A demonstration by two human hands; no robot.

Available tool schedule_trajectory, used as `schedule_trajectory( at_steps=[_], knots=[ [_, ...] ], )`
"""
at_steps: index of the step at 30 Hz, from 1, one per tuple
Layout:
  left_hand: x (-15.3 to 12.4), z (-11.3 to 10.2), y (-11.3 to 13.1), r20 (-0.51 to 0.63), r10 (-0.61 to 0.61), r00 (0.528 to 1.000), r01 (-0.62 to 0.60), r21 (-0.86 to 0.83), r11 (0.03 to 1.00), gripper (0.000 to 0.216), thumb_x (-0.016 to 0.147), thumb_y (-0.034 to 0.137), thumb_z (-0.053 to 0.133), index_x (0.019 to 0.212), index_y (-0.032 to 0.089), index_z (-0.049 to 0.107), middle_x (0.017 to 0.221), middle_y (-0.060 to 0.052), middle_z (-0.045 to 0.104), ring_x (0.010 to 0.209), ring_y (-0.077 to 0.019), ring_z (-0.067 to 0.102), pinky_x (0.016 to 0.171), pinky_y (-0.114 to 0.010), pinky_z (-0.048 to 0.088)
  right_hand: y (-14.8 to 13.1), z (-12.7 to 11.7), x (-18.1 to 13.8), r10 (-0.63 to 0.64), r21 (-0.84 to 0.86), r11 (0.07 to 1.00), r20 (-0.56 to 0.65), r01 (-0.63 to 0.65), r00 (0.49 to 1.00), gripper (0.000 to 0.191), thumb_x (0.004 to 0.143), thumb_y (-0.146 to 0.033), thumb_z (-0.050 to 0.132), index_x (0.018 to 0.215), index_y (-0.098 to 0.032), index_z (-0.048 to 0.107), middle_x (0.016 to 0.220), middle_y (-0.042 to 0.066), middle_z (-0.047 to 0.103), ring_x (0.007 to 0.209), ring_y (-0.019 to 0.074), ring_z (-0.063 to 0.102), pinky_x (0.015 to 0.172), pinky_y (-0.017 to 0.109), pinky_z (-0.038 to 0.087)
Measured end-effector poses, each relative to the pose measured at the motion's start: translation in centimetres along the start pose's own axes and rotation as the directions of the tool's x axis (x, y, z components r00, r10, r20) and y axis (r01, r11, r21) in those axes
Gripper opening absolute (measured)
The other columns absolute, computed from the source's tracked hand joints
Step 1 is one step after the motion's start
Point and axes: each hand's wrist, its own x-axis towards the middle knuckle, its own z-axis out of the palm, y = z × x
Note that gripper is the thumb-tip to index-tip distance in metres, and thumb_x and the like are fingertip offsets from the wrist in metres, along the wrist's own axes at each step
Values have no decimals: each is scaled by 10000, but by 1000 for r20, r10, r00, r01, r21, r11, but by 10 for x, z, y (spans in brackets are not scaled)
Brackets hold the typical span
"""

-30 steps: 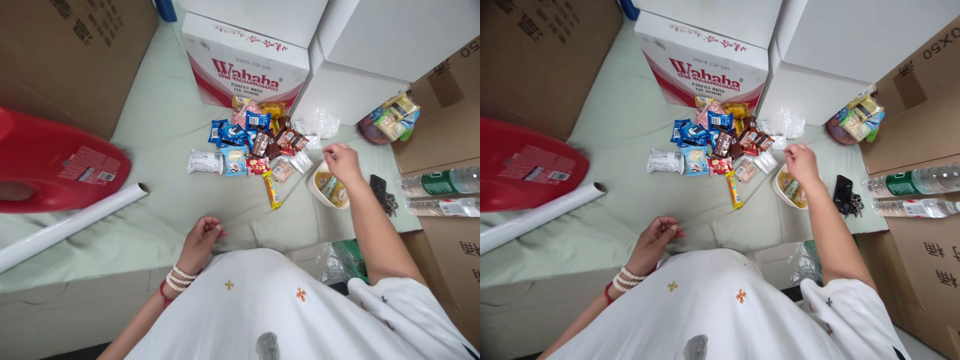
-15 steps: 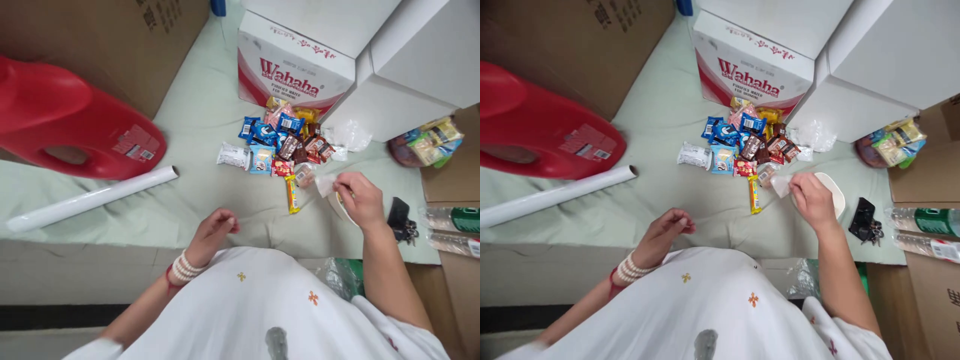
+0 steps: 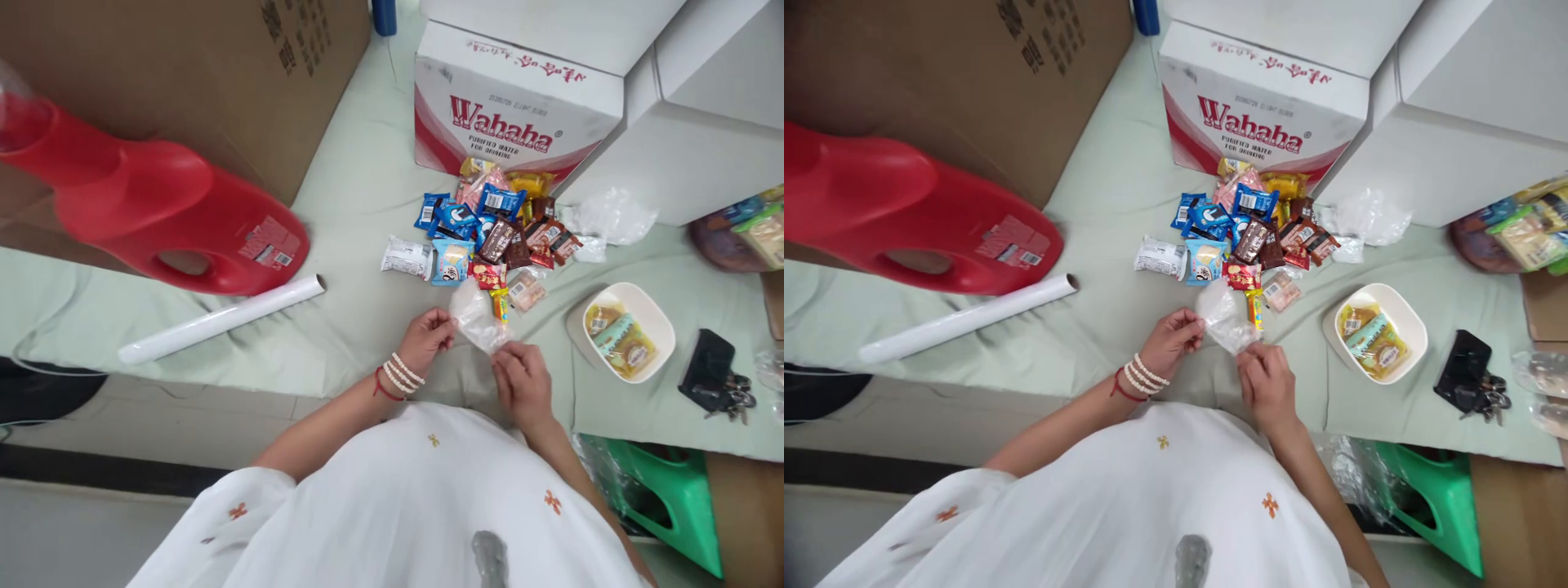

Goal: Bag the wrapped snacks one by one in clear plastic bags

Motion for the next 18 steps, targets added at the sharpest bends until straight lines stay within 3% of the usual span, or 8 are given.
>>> schedule_trajectory(
  at_steps=[3,6,8,11,13,15,18],
  knots=[
    [-6,-4,-4,3,2,1000,-2,-48,999,448,718,545,820,764,188,554,655,42,594,566,-83,546,543,-220,393,-3,-2,-13,11,191,981,133,-36,991,127,964,-247,588,1025,-287,692,1068,76,695,886,232,669,718,360,556],
    [-10,-4,-6,21,61,998,-62,13,998,456,741,563,812,750,184,558,627,49,572,578,-81,521,595,-232,415,-4,-15,-5,123,246,962,11,-122,992,53,970,-256,602,976,-270,653,920,48,656,721,192,603,642,328,498],
    [-11,-3,-7,44,81,996,-83,52,995,469,740,574,814,737,184,554,613,52,561,571,-83,496,598,-241,408,-5,-20,9,152,258,956,-31,-139,988,63,943,-298,660,997,-266,651,946,50,645,691,181,565,643,326,481],
    [-13,-1,-9,80,70,994,-76,73,994,477,741,582,814,728,188,547,605,50,565,562,-87,476,593,-253,395,-7,-11,28,94,320,939,123,-129,988,179,904,-374,708,1042,-263,680,1065,79,666,773,197,600,705,339,498],
    [-14,-1,-11,78,64,995,-68,52,996,482,734,580,822,719,189,540,593,53,560,549,-83,461,579,-251,378,-8,0,35,101,374,911,212,-176,972,130,934,-382,657,948,-259,697,937,57,675,776,200,606,714,331,490],
    [-15,-3,-12,49,62,997,-63,11,998,498,709,581,841,709,190,533,568,61,542,527,-75,440,554,-245,349,-8,9,36,187,454,845,247,-284,951,174,951,-389,628,863,-251,687,766,17,623,686,173,561,654,301,454],
    [-15,-8,-12,11,34,999,-33,-53,998,526,652,583,877,707,191,532,543,72,517,504,-67,422,530,-239,323,-7,15,32,367,622,616,317,-484,875,230,894,-456,699,835,-237,662,651,-30,524,567,127,437,539,256,362]
  ],
)
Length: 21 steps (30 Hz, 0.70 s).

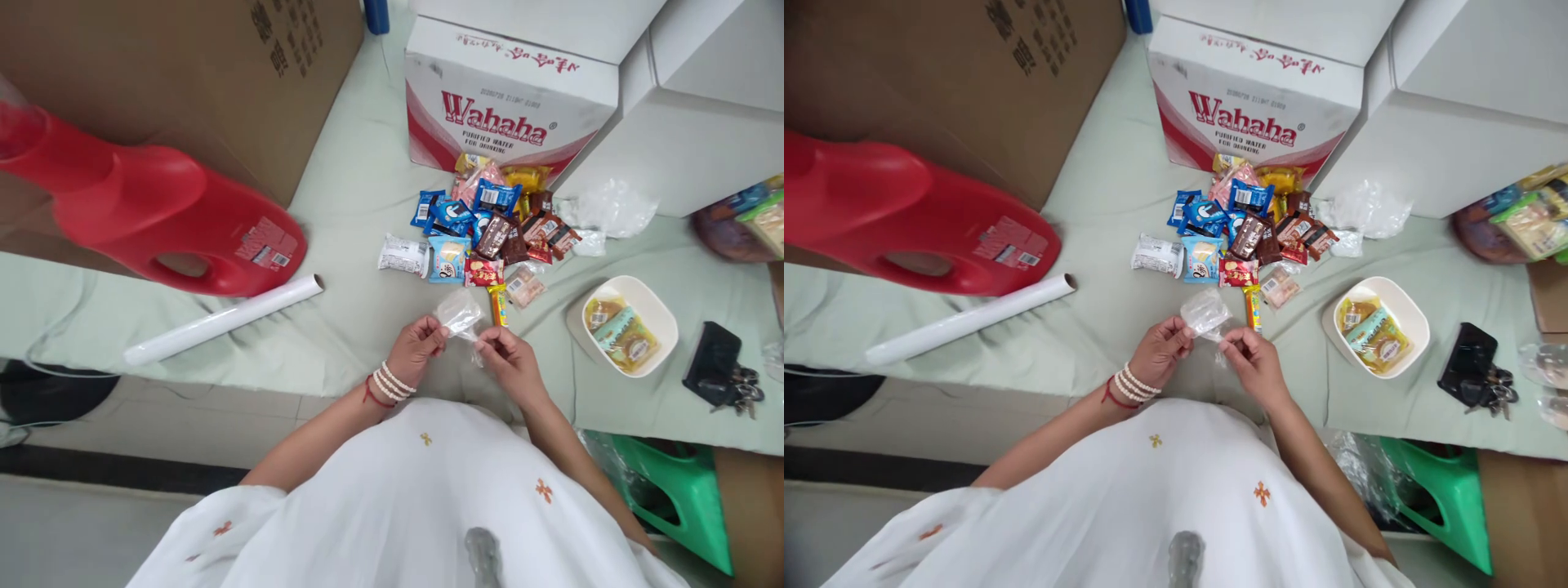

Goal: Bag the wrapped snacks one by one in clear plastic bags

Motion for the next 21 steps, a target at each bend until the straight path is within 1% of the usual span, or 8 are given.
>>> schedule_trajectory(
  at_steps=[3,7,9,11,13,15,17,21],
  knots=[
    [1,-4,5,-8,-32,999,31,-73,997,523,633,560,895,732,192,536,582,66,534,536,-73,464,550,-232,364,2,-1,-2,175,287,944,-21,-161,984,310,810,-505,773,825,-231,630,619,-58,474,505,96,346,461,227,286],
    [-1,-7,15,-18,-116,993,110,-209,972,540,683,629,825,762,206,501,722,21,607,631,-106,572,567,-228,424,6,-3,-6,252,468,861,-59,-197,966,347,777,-511,802,832,-237,597,618,-81,421,470,76,271,421,210,234],
    [-4,-4,19,-9,-154,988,150,-189,970,584,720,735,726,720,207,477,771,-7,617,680,-134,602,573,-245,452,9,-1,-10,212,403,903,-122,-147,970,305,819,-487,779,841,-234,610,647,-66,464,507,85,331,458,216,281],
    [-9,2,20,30,-149,988,150,-27,988,598,727,765,695,687,201,500,786,-21,613,722,-153,597,597,-263,474,10,2,-16,127,247,965,-158,-85,979,243,873,-455,738,858,-233,640,684,-44,522,569,103,402,523,232,334],
    [-12,10,19,83,-100,991,81,208,975,537,680,683,796,708,190,585,799,-23,616,753,-156,571,631,-266,470,9,6,-20,26,61,998,-131,-18,991,195,901,-427,712,875,-237,676,713,-27,559,612,120,439,577,254,366],
    [-12,17,16,143,-47,989,-6,349,937,468,629,572,882,748,180,654,789,-19,627,754,-149,545,662,-266,452,8,9,-21,-50,-64,997,-105,44,993,172,899,-414,711,878,-244,704,727,-18,570,631,134,456,605,270,382],
    [-9,18,12,175,-23,984,-37,333,942,431,638,520,892,733,171,658,734,-2,611,709,-126,519,665,-262,431,6,10,-21,-52,-60,997,-117,45,992,173,886,-417,721,875,-245,709,747,-12,580,650,142,468,619,275,390],
    [-3,8,7,103,-89,991,84,48,995,425,657,466,890,719,171,591,694,38,565,654,-88,516,659,-245,454,10,1,-23,143,212,972,-181,-104,973,239,847,-462,751,870,-241,664,701,-32,545,589,128,418,561,255,354]
  ],
)
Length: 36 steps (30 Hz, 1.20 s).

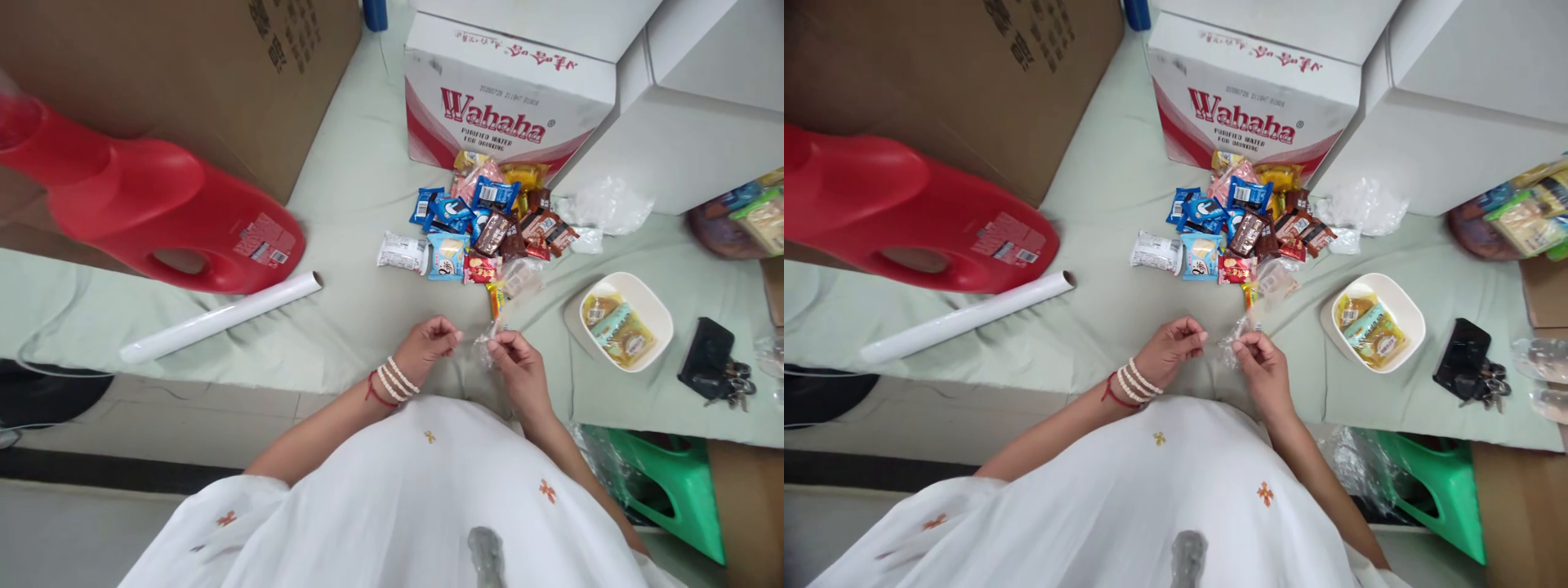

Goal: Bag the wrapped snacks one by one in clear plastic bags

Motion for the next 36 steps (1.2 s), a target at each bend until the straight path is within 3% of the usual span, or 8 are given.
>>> schedule_trajectory(
  at_steps=[3,6,11,19,23,29,32,36],
  knots=[
    [-2,-7,0,-67,-63,996,53,-140,989,445,635,436,904,741,182,555,782,16,617,748,-118,601,718,-276,513,7,-11,-4,77,103,992,-28,-74,997,284,809,-484,781,856,-239,646,669,-45,519,549,118,378,517,246,316],
    [-4,-2,0,-82,-19,996,23,51,998,408,690,491,858,775,184,604,745,14,606,718,-127,577,667,-268,480,12,-15,-10,59,54,997,-32,-58,998,267,806,-464,794,847,-233,665,702,-34,554,589,124,412,551,251,337],
    [2,18,-4,144,90,985,-133,323,937,343,693,457,864,745,170,684,732,1,630,711,-130,533,691,-277,431,6,-6,-14,6,4,1000,23,-6,1000,216,828,-433,782,850,-237,692,727,-23,580,638,136,445,604,262,360],
    [0,0,-1,51,-78,996,88,-245,966,378,623,311,897,684,169,552,906,-17,662,817,-134,641,768,-294,531,11,-26,-17,155,227,964,-45,-141,987,283,773,-462,819,844,-235,664,662,-51,499,555,107,375,520,234,317],
    [-1,-8,-2,-57,-85,995,63,-314,947,371,585,201,864,644,159,500,885,-3,645,845,-129,660,849,-311,544,17,-43,-27,232,55,970,86,-237,969,323,788,-509,791,847,-222,655,706,-23,556,608,132,476,580,255,418],
    [-5,3,-17,-10,-20,1000,18,-191,981,355,561,118,776,852,175,581,780,43,594,715,-85,559,669,-218,438,11,-24,-9,98,-78,993,49,-94,994,559,827,-583,719,1266,-263,584,1079,58,677,945,222,628,785,333,530],
    [-10,9,-18,47,36,998,-30,-123,992,331,610,212,766,908,164,629,785,26,576,714,-101,505,660,-232,409,8,-1,15,32,-102,994,-16,-33,999,479,778,-550,759,1110,-229,630,873,10,655,750,176,585,690,294,484],
    [-12,8,-10,-115,170,979,-145,200,969,378,624,318,843,923,178,659,903,-3,625,798,-133,526,718,-251,436,5,17,27,-13,-118,993,74,21,997,341,834,-542,697,908,-211,658,711,-27,583,619,136,484,597,264,410]
  ],
)
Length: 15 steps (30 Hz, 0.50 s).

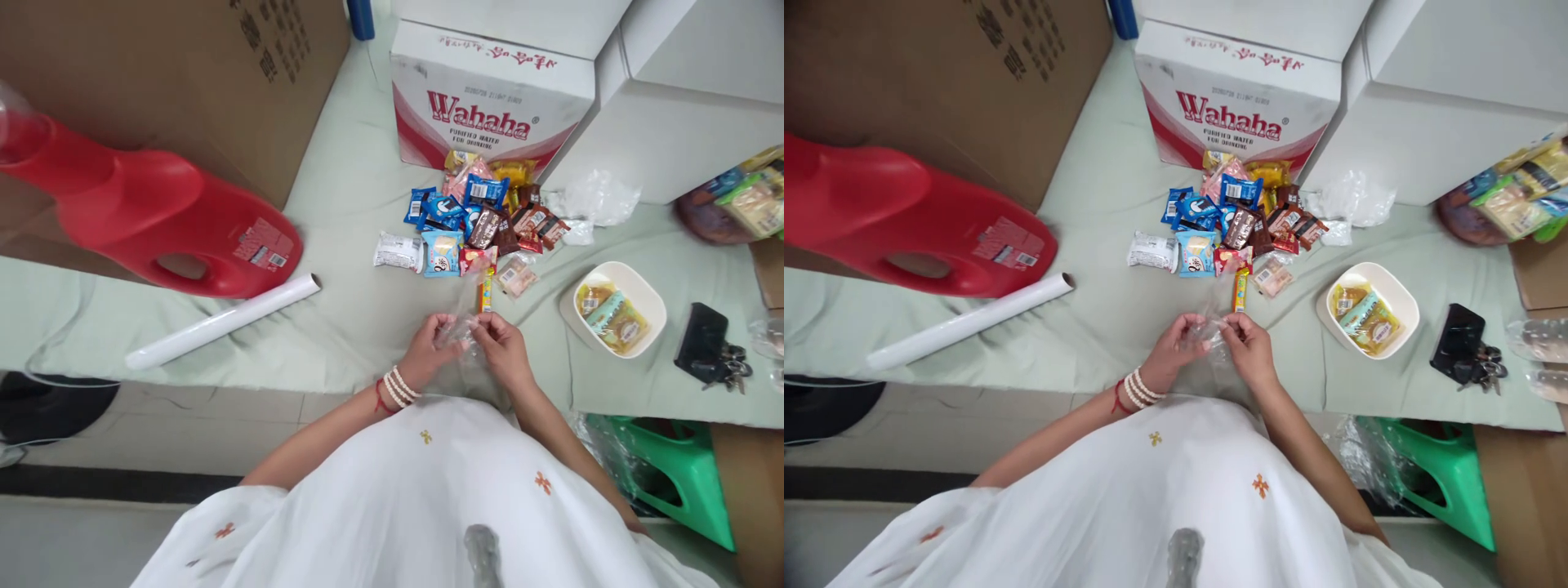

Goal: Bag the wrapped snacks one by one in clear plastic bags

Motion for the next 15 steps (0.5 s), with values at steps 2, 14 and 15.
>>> schedule_trajectory(
  at_steps=[2,14,15],
  knots=[
    [4,-5,2,-122,33,992,-20,104,994,302,697,394,815,806,174,640,772,14,589,714,-117,496,649,-231,412,1,2,-5,16,15,1000,46,-17,999,339,841,-539,697,916,-211,658,682,-36,562,594,130,469,568,255,393],
    [-9,-5,1,10,-25,1000,27,-217,976,512,854,698,642,966,198,612,673,57,496,460,-45,365,394,-161,222,-10,8,-15,19,38,999,12,-19,1000,684,724,-584,815,1274,-239,599,1025,50,677,911,206,641,730,315,548],
    [-12,-4,4,39,-27,999,35,-224,974,530,855,703,639,1021,200,628,690,50,511,460,-44,367,391,-160,222,-13,12,-9,29,78,996,9,-29,1000,622,712,-558,832,1204,-232,636,932,27,665,827,184,626,687,296,532]
  ],
)
